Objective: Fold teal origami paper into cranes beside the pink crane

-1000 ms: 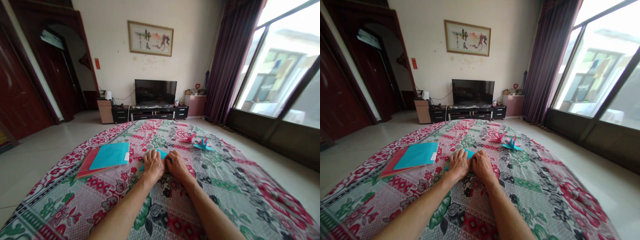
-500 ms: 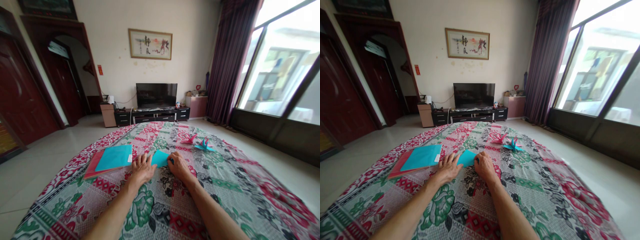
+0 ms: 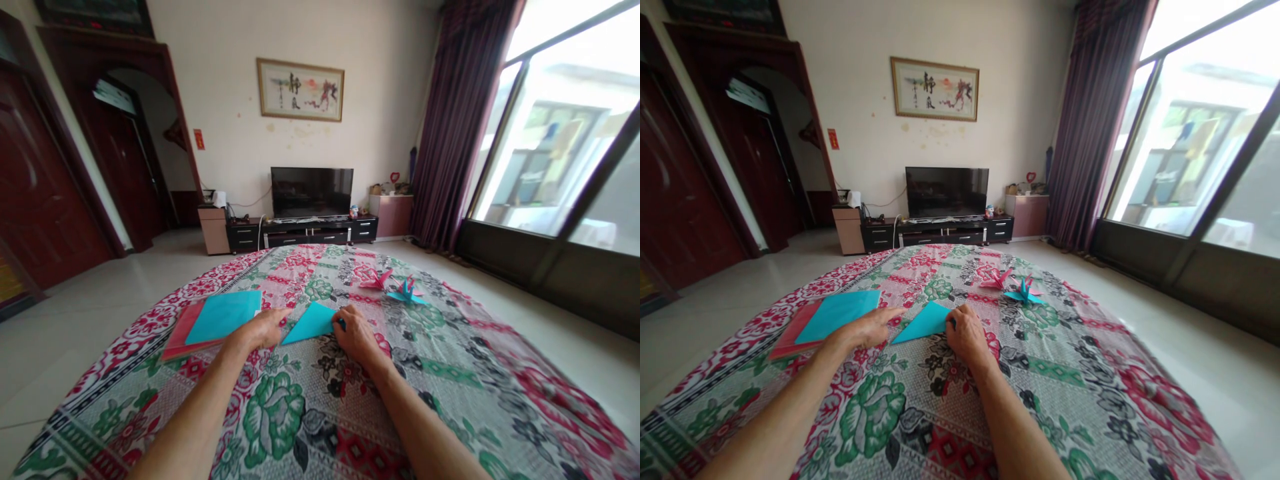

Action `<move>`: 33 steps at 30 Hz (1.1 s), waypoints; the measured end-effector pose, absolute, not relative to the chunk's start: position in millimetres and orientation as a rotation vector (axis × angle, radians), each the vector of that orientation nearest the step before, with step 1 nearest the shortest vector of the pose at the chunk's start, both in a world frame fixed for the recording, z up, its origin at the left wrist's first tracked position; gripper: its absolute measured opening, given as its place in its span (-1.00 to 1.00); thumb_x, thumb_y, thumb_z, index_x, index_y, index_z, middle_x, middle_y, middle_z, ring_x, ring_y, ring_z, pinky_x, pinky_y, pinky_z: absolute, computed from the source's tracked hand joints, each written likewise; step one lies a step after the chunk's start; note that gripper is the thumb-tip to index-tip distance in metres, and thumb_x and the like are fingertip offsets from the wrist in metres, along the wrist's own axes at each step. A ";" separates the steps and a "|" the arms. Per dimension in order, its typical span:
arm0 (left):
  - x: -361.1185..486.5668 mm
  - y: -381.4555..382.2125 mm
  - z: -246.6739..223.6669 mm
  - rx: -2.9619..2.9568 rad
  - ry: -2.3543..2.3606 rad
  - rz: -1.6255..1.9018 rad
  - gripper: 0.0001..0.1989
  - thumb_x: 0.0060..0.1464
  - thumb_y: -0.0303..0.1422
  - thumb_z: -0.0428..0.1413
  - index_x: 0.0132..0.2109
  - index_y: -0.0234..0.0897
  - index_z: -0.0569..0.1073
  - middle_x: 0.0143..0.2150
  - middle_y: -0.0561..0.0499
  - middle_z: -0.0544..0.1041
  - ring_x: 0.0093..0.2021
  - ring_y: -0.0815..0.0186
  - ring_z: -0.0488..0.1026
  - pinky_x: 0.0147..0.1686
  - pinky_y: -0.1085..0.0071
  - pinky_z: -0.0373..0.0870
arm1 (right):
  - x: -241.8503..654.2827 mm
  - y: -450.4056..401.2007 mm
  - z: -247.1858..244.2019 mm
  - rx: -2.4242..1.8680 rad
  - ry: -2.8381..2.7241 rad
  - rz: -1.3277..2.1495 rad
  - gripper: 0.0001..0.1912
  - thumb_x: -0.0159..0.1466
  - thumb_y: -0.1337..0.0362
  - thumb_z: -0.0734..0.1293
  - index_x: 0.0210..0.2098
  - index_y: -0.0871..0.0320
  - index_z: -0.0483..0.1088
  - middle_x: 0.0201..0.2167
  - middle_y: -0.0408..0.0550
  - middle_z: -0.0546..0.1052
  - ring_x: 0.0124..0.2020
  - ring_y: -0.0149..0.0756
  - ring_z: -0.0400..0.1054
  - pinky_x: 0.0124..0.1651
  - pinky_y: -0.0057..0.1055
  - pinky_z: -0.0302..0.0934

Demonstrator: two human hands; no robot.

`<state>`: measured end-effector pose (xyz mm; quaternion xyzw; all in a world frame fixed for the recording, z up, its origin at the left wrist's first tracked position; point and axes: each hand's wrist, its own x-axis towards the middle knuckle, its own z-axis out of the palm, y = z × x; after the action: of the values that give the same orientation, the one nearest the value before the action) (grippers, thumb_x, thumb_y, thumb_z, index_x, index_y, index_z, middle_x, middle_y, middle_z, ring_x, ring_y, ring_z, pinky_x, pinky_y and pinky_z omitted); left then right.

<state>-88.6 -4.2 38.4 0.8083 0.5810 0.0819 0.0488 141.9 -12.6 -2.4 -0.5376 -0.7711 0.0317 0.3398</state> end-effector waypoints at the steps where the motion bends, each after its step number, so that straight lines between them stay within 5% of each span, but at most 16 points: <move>1: -82.8 -2.7 39.5 2.429 1.763 0.273 -0.47 -0.07 -0.56 -0.03 0.10 -0.23 0.35 0.07 -0.02 0.44 0.05 0.27 0.37 -0.01 0.46 0.27 | 142.0 -12.9 -2.4 -1.394 -2.010 0.077 -0.82 0.16 0.40 0.20 -0.31 0.15 0.42 -0.30 -0.05 0.40 -0.22 -0.33 0.29 -0.10 -0.45 0.10; 5: -49.4 -5.9 36.1 2.383 1.945 0.344 -0.67 0.10 -0.35 -0.08 -0.05 -0.34 0.44 -0.07 -0.20 0.49 -0.02 0.13 0.39 -0.02 0.28 0.27 | 141.3 -15.8 -0.7 -1.405 -1.985 0.014 -0.76 0.16 0.36 0.21 -0.18 0.13 0.38 -0.15 -0.01 0.41 -0.09 -0.25 0.26 -0.02 -0.39 0.04; 8: -28.8 -15.1 29.8 2.381 2.069 0.382 -0.64 0.11 -0.24 -0.07 -0.14 -0.42 0.47 -0.12 -0.31 0.46 -0.03 0.01 0.36 -0.04 0.17 0.26 | 139.8 -17.3 0.6 -1.539 -1.935 -0.044 -0.70 0.19 0.27 0.21 -0.08 0.14 0.34 -0.05 0.04 0.40 -0.03 -0.16 0.22 0.00 -0.29 0.00; 15: -19.8 -15.4 25.8 2.320 2.086 0.417 -0.68 0.03 -0.37 -0.01 -0.06 -0.37 0.42 -0.09 -0.26 0.42 -0.06 0.06 0.38 -0.09 0.24 0.28 | 139.1 -14.3 -1.9 -1.653 -1.923 -0.052 -0.63 0.16 0.22 0.23 -0.05 0.16 0.33 -0.15 0.07 0.43 -0.11 -0.11 0.26 -0.06 -0.24 0.01; 25: -21.7 8.4 18.3 2.130 2.042 0.634 -0.58 -0.05 -0.27 0.08 -0.02 -0.34 0.42 -0.12 -0.23 0.49 -0.08 0.10 0.41 -0.10 0.31 0.29 | 144.3 -7.0 -6.7 -1.386 -1.737 0.139 -0.55 0.02 0.51 0.16 -0.11 0.18 0.35 -0.21 0.02 0.43 -0.21 -0.28 0.33 -0.11 -0.38 0.18; 33: -8.0 -4.9 24.4 2.468 1.907 1.269 -0.66 0.05 -0.50 -0.05 -0.03 -0.25 0.43 -0.13 -0.11 0.43 -0.09 0.21 0.36 -0.04 0.35 0.27 | 154.1 6.3 -4.5 -1.282 -1.168 0.325 -0.69 0.04 0.30 0.22 -0.21 0.20 0.40 -0.33 -0.03 0.49 -0.32 -0.27 0.34 -0.18 -0.32 0.20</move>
<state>-8.0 -4.9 24.4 0.7284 0.5627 0.3743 -0.1126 154.1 6.3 -4.5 -0.5611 -0.5112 0.1423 0.6353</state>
